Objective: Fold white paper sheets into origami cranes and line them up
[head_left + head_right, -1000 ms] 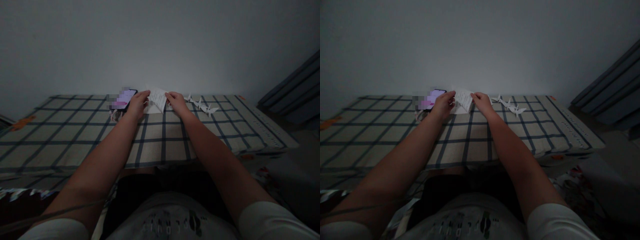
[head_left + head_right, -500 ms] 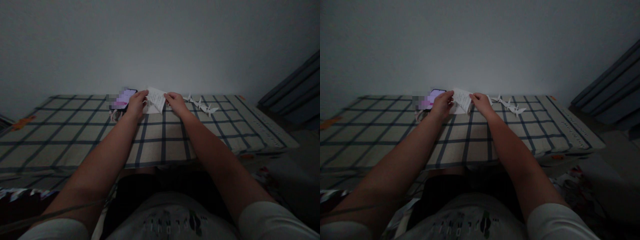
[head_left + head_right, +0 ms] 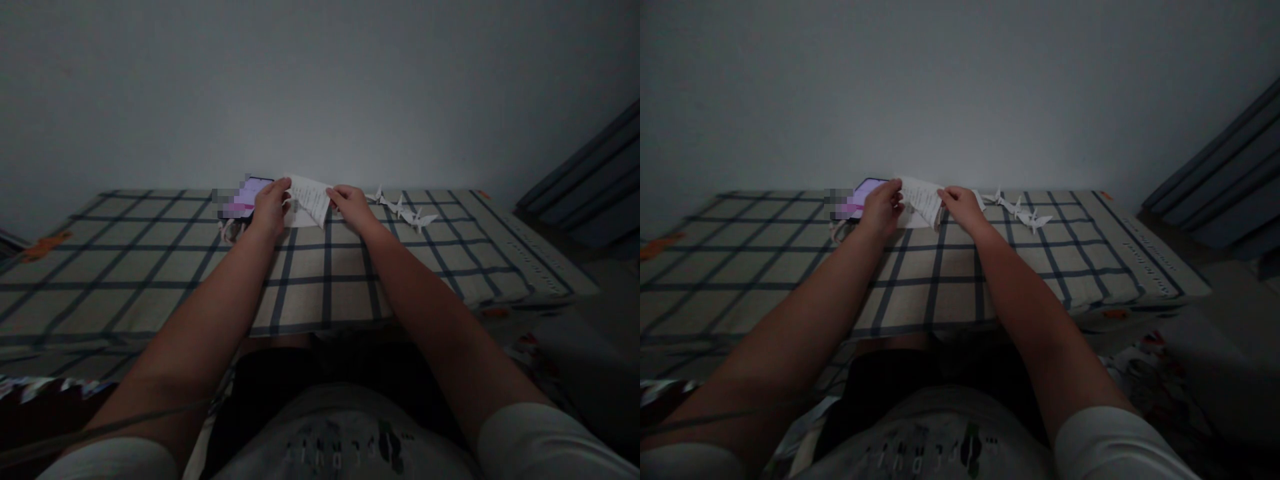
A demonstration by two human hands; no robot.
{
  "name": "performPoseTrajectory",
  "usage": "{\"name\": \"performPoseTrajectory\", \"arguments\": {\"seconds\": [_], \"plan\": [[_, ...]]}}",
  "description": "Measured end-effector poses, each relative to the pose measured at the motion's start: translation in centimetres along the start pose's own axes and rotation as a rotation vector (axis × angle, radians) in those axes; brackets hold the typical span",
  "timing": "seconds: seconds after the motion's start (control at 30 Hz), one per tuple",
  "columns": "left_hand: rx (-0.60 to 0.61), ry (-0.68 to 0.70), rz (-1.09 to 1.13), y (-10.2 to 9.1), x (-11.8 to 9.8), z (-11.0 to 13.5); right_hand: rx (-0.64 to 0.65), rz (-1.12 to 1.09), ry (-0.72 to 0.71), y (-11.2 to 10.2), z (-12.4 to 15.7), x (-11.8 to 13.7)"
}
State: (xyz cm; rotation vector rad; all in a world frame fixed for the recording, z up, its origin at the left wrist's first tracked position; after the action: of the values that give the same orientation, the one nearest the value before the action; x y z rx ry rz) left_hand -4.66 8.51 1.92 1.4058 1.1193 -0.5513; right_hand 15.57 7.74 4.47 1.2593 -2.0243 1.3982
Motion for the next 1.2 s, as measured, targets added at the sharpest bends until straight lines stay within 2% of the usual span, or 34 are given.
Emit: {"name": "performPoseTrajectory", "arguments": {"seconds": [0.4,0.77,1.0,1.2], "plan": [[-0.074,-0.002,0.181,-0.7,0.6,-0.7,0.020,0.039,-0.034,0.0,0.0,0.5],[-0.041,-0.025,0.260,-0.7,0.9,-1.1,0.015,0.013,-0.041,0.2,-0.1,0.3],[0.019,-0.177,0.341,0.2,1.2,-1.0,0.028,0.028,-0.024,0.1,-0.1,0.3],[0.062,-0.190,0.299,0.9,0.9,-0.6,0.033,0.011,-0.026,0.2,-0.2,0.0]]}}
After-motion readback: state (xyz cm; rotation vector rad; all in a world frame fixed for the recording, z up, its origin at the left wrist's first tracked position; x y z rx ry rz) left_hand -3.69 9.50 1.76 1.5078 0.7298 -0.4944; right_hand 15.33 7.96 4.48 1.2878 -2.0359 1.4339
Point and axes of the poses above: each hand's wrist, its own z-axis away from the middle knuckle, its own y-axis out of the palm, x = y × z, the point moved 8 cm from there along -z, towards the middle knuckle, and after that the axes turned 15 degrees about z, right-handed, at the moved point
